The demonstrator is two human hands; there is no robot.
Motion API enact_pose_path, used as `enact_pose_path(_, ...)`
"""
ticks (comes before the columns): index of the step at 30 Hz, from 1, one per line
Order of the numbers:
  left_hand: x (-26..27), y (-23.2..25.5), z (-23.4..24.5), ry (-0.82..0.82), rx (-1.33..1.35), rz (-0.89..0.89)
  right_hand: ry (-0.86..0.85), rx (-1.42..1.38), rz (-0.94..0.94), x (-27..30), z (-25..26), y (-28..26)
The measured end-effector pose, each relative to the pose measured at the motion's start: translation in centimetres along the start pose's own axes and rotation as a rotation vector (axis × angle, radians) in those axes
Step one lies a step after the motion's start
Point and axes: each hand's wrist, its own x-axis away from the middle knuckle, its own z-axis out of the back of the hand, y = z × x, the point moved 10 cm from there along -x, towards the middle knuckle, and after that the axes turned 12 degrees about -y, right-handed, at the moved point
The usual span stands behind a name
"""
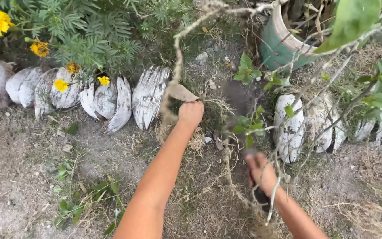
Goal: The person uses a machete to cut weeds and dry grass along a garden border lined with coconut shells. They repeatedly strike the ground to sever plant stems, then gather the cut vegetation by hand and move it aside. The person also repositions several coconut shells to clear the work area.
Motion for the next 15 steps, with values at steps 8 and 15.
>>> enact_pose_path(8, 2.0, -0.1, 0.2, -0.15, 0.07, 0.01, 0.055, 0.064, 0.013, 0.7, 0.5, 0.7)
enact_pose_path(15, 5.6, -1.6, 4.0, -0.583, 0.515, 0.298, -0.203, 0.209, -0.121, 1.3, -2.0, 0.8)
